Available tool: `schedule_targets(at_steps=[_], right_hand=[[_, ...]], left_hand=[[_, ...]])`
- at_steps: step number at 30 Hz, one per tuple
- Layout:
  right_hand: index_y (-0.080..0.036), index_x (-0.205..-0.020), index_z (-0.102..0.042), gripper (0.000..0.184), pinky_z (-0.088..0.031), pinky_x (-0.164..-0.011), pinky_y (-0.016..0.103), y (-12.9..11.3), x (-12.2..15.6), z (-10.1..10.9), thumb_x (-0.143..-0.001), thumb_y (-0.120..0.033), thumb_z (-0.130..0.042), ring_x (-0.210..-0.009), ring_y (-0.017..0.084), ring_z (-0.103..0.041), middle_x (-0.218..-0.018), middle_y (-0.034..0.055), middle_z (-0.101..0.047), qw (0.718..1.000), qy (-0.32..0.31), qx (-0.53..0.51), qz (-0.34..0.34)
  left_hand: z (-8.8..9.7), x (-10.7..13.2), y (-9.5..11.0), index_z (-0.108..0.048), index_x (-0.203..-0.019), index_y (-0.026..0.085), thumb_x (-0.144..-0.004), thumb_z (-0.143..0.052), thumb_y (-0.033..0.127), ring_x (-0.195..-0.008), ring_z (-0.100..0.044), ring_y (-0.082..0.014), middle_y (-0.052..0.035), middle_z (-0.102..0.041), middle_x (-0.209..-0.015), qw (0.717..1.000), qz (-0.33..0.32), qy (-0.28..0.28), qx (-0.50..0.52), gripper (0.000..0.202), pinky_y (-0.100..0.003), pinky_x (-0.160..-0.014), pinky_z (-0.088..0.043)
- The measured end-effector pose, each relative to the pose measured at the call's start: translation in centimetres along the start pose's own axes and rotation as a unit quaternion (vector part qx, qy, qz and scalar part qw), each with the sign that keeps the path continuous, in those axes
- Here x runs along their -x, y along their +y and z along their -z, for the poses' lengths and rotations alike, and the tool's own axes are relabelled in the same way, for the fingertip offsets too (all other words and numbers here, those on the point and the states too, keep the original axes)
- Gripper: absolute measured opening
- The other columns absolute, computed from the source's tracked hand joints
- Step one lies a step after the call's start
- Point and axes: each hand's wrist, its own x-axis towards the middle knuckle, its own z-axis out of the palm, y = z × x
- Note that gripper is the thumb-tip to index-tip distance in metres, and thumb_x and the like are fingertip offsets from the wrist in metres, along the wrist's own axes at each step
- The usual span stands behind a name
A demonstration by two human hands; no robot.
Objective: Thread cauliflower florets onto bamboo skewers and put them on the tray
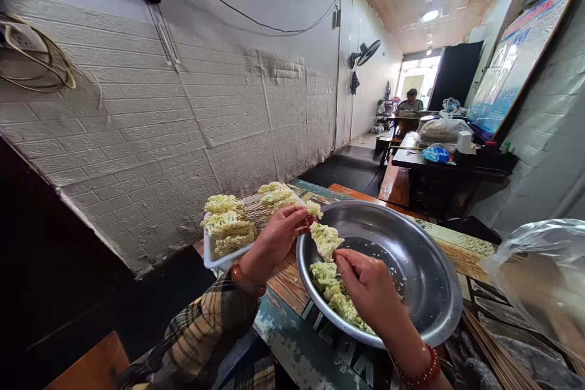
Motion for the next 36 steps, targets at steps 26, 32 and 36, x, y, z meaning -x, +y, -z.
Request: schedule_targets(at_steps=[26,32,36], right_hand=[[-0.021,-0.068,-0.066,0.040,-0.045,-0.055,0.026,-0.1,0.5,-1.8,-0.095,-0.038,-0.041,-0.066,0.021,-0.069,-0.063,0.0023,-0.068,0.999,0.044,-0.006,0.005],[-0.022,-0.067,-0.065,0.040,-0.044,-0.055,0.025,-0.1,0.5,-1.8,-0.095,-0.037,-0.041,-0.065,0.021,-0.068,-0.059,0.0016,-0.065,0.999,0.045,-0.015,0.008],[-0.021,-0.067,-0.065,0.040,-0.044,-0.056,0.025,-0.2,0.5,-1.9,-0.095,-0.037,-0.042,-0.065,0.020,-0.067,-0.063,0.0021,-0.066,0.999,0.044,-0.019,0.008]], left_hand=[[0.4,-0.3,-0.4,-0.058,-0.056,0.017,-0.068,-0.071,0.032,-0.052,-0.040,-0.0093,0.0005,-0.050,-0.055,0.996,-0.028,-0.015,-0.085,0.023,-0.025,-0.052,-0.030],[0.9,-0.3,-0.1,-0.058,-0.054,0.018,-0.071,-0.069,0.025,-0.051,-0.038,-0.0089,0.0010,-0.048,-0.054,0.994,-0.025,-0.043,-0.097,0.022,-0.025,-0.051,-0.028],[0.9,-0.1,-0.1,-0.058,-0.053,0.017,-0.072,-0.069,0.024,-0.049,-0.037,-0.0083,0.0016,-0.047,-0.053,0.993,-0.022,-0.066,-0.091,0.023,-0.025,-0.051,-0.027]])
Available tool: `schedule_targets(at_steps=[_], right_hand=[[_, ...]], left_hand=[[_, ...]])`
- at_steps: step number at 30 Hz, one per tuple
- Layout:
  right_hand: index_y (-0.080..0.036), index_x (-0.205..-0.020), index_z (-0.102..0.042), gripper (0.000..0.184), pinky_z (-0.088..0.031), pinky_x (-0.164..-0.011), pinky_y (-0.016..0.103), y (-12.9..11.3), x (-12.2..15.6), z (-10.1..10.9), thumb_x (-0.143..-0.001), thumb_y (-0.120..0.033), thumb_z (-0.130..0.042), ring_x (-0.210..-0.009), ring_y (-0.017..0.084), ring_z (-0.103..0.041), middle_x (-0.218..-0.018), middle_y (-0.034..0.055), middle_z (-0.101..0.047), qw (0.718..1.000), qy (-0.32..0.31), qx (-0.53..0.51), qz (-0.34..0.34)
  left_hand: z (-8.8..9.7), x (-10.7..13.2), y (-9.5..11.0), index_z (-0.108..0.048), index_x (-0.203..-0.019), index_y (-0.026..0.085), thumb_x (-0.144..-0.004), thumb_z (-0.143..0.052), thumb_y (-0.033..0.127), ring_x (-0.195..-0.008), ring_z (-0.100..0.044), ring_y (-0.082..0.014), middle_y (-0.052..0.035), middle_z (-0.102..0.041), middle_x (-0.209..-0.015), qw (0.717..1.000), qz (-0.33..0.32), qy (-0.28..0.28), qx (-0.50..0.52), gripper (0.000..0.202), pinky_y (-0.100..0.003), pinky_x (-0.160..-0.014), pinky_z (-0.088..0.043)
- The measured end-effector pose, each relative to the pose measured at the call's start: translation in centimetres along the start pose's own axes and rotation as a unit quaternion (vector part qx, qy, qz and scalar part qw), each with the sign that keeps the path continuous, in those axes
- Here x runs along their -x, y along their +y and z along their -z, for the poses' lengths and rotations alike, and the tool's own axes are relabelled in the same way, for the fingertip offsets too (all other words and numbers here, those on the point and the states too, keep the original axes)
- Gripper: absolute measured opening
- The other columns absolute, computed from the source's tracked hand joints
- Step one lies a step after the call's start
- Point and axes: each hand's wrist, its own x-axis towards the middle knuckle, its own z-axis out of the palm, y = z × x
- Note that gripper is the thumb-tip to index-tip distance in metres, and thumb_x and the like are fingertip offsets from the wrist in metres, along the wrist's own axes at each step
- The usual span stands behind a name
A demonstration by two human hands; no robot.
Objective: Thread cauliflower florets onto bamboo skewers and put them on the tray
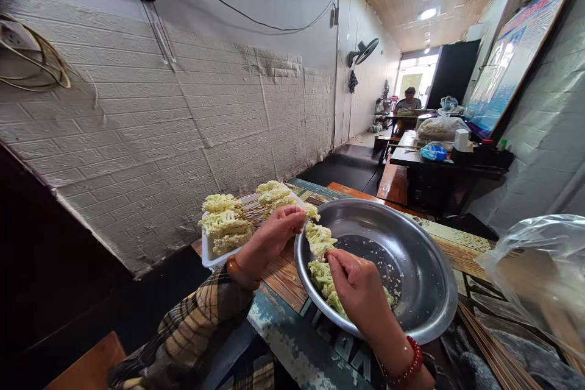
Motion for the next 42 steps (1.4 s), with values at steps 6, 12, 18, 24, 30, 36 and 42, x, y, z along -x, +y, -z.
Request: schedule_targets(at_steps=[6,12,18,24,30,36,42], right_hand=[[-0.020,-0.069,-0.065,0.039,-0.045,-0.058,0.025,0.2,-0.2,0.0,-0.094,-0.038,-0.042,-0.065,0.019,-0.066,-0.062,0.0016,-0.065,1.000,0.004,-0.002,-0.012],[-0.018,-0.074,-0.069,0.040,-0.044,-0.051,0.023,0.2,-0.7,0.6,-0.093,-0.041,-0.042,-0.052,0.016,-0.059,-0.056,-0.0005,-0.062,0.999,0.024,0.002,-0.031],[-0.019,-0.080,-0.073,0.039,-0.047,-0.052,0.023,0.4,-0.5,0.3,-0.092,-0.044,-0.045,-0.055,0.017,-0.062,-0.060,-0.0008,-0.066,0.999,0.037,0.000,-0.034],[-0.020,-0.081,-0.071,0.036,-0.049,-0.057,0.025,0.8,-0.2,-0.4,-0.093,-0.040,-0.045,-0.064,0.020,-0.068,-0.072,0.0022,-0.073,0.999,0.040,-0.005,-0.001],[-0.020,-0.083,-0.071,0.033,-0.048,-0.058,0.026,0.8,-0.1,-0.4,-0.093,-0.040,-0.046,-0.064,0.020,-0.068,-0.072,0.0026,-0.074,0.999,0.041,-0.004,-0.001],[-0.020,-0.080,-0.070,0.034,-0.043,-0.058,0.028,0.9,0.0,-0.5,-0.094,-0.038,-0.045,-0.063,0.021,-0.067,-0.073,0.0050,-0.073,0.999,0.043,-0.001,-0.009],[-0.020,-0.080,-0.071,0.031,-0.041,-0.061,0.030,1.0,0.1,-0.8,-0.092,-0.036,-0.046,-0.065,0.022,-0.066,-0.073,0.0063,-0.072,0.998,0.049,-0.024,-0.020]], left_hand=[[-1.4,0.0,0.0,-0.064,-0.060,0.015,-0.069,-0.073,0.028,-0.054,-0.042,-0.0089,-0.0006,-0.053,-0.059,0.999,0.025,0.027,-0.004,0.018,-0.023,-0.054,-0.031],[-1.7,0.1,0.7,-0.067,-0.081,0.017,-0.075,-0.068,0.044,-0.065,-0.051,-0.0111,-0.0017,-0.058,-0.074,0.993,0.030,0.093,0.073,0.027,-0.022,-0.060,-0.038],[-2.3,1.3,0.5,-0.064,-0.086,0.017,-0.077,-0.067,0.041,-0.080,-0.057,-0.0149,-0.0056,-0.064,-0.091,0.995,0.022,0.061,0.071,0.026,-0.025,-0.070,-0.044],[-3.6,1.3,0.6,-0.061,-0.085,0.018,-0.077,-0.064,0.030,-0.072,-0.056,-0.0115,-0.0019,-0.062,-0.085,0.993,0.012,0.046,0.108,0.015,-0.023,-0.066,-0.045],[-4.1,0.8,0.2,-0.058,-0.079,0.017,-0.073,-0.069,0.032,-0.068,-0.055,-0.0093,0.0005,-0.058,-0.080,0.990,0.012,0.074,0.116,0.019,-0.020,-0.060,-0.044],[-4.3,0.2,-0.4,-0.056,-0.072,0.017,-0.070,-0.069,0.030,-0.063,-0.053,-0.0082,0.0016,-0.057,-0.074,0.991,0.027,0.083,0.104,0.019,-0.019,-0.057,-0.042],[-4.3,0.0,-1.4,-0.057,-0.072,0.017,-0.071,-0.068,0.030,-0.060,-0.051,-0.0078,0.0022,-0.057,-0.072,0.991,0.031,0.093,0.091,0.017,-0.019,-0.055,-0.040]])
